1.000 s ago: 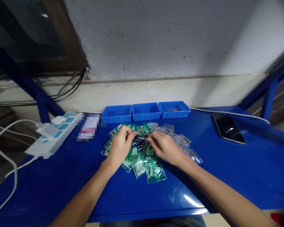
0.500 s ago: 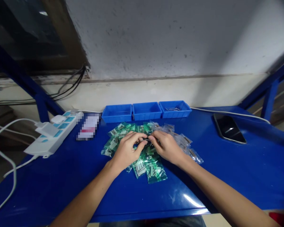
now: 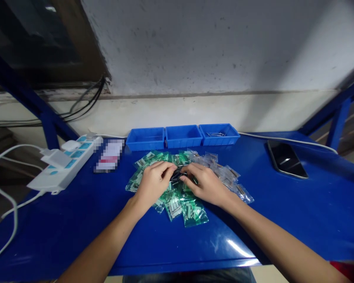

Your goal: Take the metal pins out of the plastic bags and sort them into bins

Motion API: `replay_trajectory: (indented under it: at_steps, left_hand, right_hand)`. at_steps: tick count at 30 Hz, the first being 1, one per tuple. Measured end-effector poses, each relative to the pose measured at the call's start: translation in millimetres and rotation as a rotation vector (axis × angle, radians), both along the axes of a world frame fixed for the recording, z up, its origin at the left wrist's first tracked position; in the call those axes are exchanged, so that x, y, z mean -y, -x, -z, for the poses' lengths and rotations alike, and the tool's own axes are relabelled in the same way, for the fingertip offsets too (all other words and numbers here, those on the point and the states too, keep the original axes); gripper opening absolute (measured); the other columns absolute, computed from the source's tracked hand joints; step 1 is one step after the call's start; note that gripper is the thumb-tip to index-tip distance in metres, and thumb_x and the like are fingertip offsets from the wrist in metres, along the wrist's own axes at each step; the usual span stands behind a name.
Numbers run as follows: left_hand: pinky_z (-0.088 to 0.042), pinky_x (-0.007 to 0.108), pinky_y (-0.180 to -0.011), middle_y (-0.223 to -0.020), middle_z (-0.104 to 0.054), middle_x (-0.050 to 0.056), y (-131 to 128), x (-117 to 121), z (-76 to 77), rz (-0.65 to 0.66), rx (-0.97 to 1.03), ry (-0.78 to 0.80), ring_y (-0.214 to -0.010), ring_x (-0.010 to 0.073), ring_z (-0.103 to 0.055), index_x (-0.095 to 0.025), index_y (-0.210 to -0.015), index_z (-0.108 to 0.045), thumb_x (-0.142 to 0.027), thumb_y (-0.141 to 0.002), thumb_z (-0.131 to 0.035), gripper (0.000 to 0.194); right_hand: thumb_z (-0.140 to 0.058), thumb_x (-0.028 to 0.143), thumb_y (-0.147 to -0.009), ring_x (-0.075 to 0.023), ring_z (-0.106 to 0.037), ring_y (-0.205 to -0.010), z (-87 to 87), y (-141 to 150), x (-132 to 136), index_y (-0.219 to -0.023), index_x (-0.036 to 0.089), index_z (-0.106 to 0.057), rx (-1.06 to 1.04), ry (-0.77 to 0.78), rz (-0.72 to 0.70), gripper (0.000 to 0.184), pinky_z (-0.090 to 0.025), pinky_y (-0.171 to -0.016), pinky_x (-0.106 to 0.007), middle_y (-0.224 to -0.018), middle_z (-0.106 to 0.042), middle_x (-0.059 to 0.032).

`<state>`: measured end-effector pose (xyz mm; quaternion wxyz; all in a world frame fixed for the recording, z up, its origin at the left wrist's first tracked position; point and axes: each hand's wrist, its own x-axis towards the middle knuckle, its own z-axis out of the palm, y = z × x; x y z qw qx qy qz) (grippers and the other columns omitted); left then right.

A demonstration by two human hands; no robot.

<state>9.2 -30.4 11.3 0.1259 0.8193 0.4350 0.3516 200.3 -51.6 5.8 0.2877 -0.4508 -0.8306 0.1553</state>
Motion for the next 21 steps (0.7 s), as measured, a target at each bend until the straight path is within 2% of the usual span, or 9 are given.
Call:
replay_trajectory:
  at_steps: [4, 8, 11, 14, 18, 21]
  left_hand:
    - [-0.049, 0.029, -0.067, -0.088, -0.066, 0.002, 8, -5, -3.1, 0.075, -0.12, 0.103, -0.079, 0.0164, -0.062, -0.023, -0.092, -0.065, -0.023, -0.089, -0.046, 0.019]
    - [-0.048, 0.032, -0.07, -0.092, -0.063, 0.004, 8, -5, 1.3, 0.067, -0.231, 0.137, -0.086, 0.0195, -0.059, -0.023, -0.097, -0.064, -0.028, -0.087, -0.05, 0.017]
    - [-0.047, 0.036, -0.073, -0.092, -0.062, 0.004, 3, -3, 7.5, 0.057, -0.339, 0.109, -0.089, 0.0233, -0.058, -0.021, -0.094, -0.063, -0.031, -0.082, -0.058, 0.016]
    - [-0.045, 0.036, -0.073, -0.087, -0.061, 0.004, 0, -2, 11.1, 0.072, -0.382, 0.085, -0.085, 0.0222, -0.058, -0.02, -0.086, -0.061, -0.026, -0.083, -0.056, 0.009]
    - [-0.042, 0.036, -0.076, -0.084, -0.061, 0.002, 2, -3, 8.3, 0.055, -0.404, 0.101, -0.083, 0.0211, -0.057, -0.021, -0.079, -0.061, -0.021, -0.087, -0.05, 0.013]
    - [-0.041, 0.037, -0.076, -0.086, -0.061, 0.002, 8, -4, 4.4, 0.07, -0.424, 0.114, -0.086, 0.023, -0.056, -0.022, -0.081, -0.062, -0.026, -0.086, -0.052, 0.012]
  right_hand:
    - [-0.041, 0.03, -0.091, -0.0162, -0.057, -0.071, 1.2, -3, -3, -0.098, 0.018, -0.058, -0.009, -0.003, 0.057, 0.022, -0.043, -0.062, -0.03, -0.087, -0.063, -0.0064]
    - [-0.042, 0.028, -0.091, -0.0158, -0.057, -0.071, -0.4, -6, -4, -0.095, 0.018, -0.058, -0.019, -0.017, 0.085, 0.019, -0.043, -0.062, -0.029, -0.084, -0.062, -0.0056]
    - [-0.043, 0.027, -0.091, -0.0153, -0.056, -0.071, -0.1, -5, -5, -0.094, 0.018, -0.058, -0.015, -0.017, 0.078, 0.018, -0.043, -0.063, -0.029, -0.084, -0.062, -0.0054]
    - [-0.043, 0.027, -0.09, -0.0152, -0.056, -0.071, 1.3, -4, -5, -0.094, 0.018, -0.058, -0.002, -0.008, 0.073, 0.017, -0.043, -0.063, -0.029, -0.086, -0.062, -0.0049]
    - [-0.042, 0.03, -0.091, -0.0161, -0.057, -0.072, 2.6, -4, -5, -0.096, 0.019, -0.058, 0.009, 0.004, 0.066, 0.02, -0.043, -0.063, -0.03, -0.087, -0.062, -0.0053]
    - [-0.041, 0.031, -0.091, -0.0168, -0.057, -0.073, 2.6, -4, -5, -0.096, 0.019, -0.058, 0.009, 0.012, 0.065, 0.021, -0.043, -0.064, -0.031, -0.087, -0.062, -0.0059]
